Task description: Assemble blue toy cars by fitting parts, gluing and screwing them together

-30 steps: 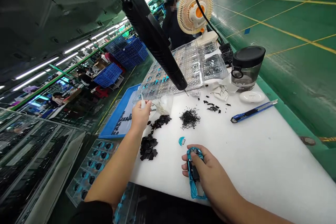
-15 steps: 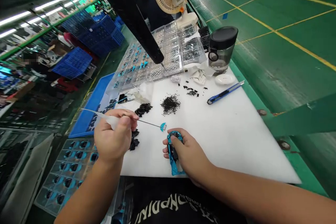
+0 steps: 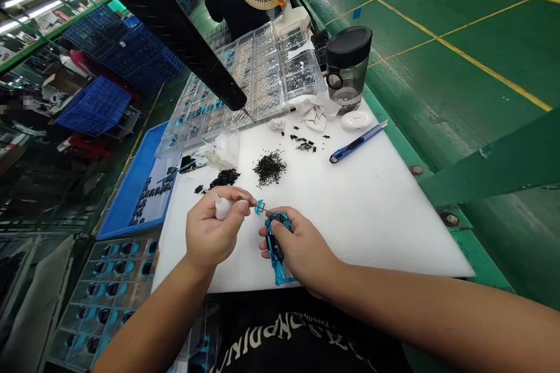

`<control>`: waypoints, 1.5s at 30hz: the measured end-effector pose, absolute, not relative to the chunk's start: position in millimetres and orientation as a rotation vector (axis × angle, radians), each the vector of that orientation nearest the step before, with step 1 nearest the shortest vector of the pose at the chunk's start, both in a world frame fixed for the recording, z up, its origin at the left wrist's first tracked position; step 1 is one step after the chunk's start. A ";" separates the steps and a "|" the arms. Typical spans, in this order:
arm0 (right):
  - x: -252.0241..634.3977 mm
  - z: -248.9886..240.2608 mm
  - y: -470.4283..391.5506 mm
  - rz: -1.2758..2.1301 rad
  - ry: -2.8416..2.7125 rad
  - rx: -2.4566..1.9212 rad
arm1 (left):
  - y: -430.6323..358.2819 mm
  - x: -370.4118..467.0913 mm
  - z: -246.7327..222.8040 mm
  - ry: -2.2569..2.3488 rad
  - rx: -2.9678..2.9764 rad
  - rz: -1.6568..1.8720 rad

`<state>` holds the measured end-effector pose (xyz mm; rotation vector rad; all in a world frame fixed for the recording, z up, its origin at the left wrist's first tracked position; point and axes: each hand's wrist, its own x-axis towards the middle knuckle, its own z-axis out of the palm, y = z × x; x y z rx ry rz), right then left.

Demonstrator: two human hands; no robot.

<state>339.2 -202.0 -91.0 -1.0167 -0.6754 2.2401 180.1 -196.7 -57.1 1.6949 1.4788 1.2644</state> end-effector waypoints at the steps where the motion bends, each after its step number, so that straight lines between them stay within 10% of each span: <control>1: 339.3 -91.2 -202.0 2.240 -0.675 -1.017 | -196.9 180.0 -57.4 1.484 1.698 1.265; 21: 339.5 -93.4 -203.0 2.251 -0.659 -1.005 | -199.2 178.7 -57.8 1.527 1.670 1.299; 35: 339.9 -98.0 -203.6 2.244 -0.644 -1.029 | -181.6 121.5 -25.1 2.028 1.740 1.956; 45: 337.8 -97.6 -201.7 2.238 -0.692 -1.077 | -113.4 68.4 -31.7 2.350 1.773 1.513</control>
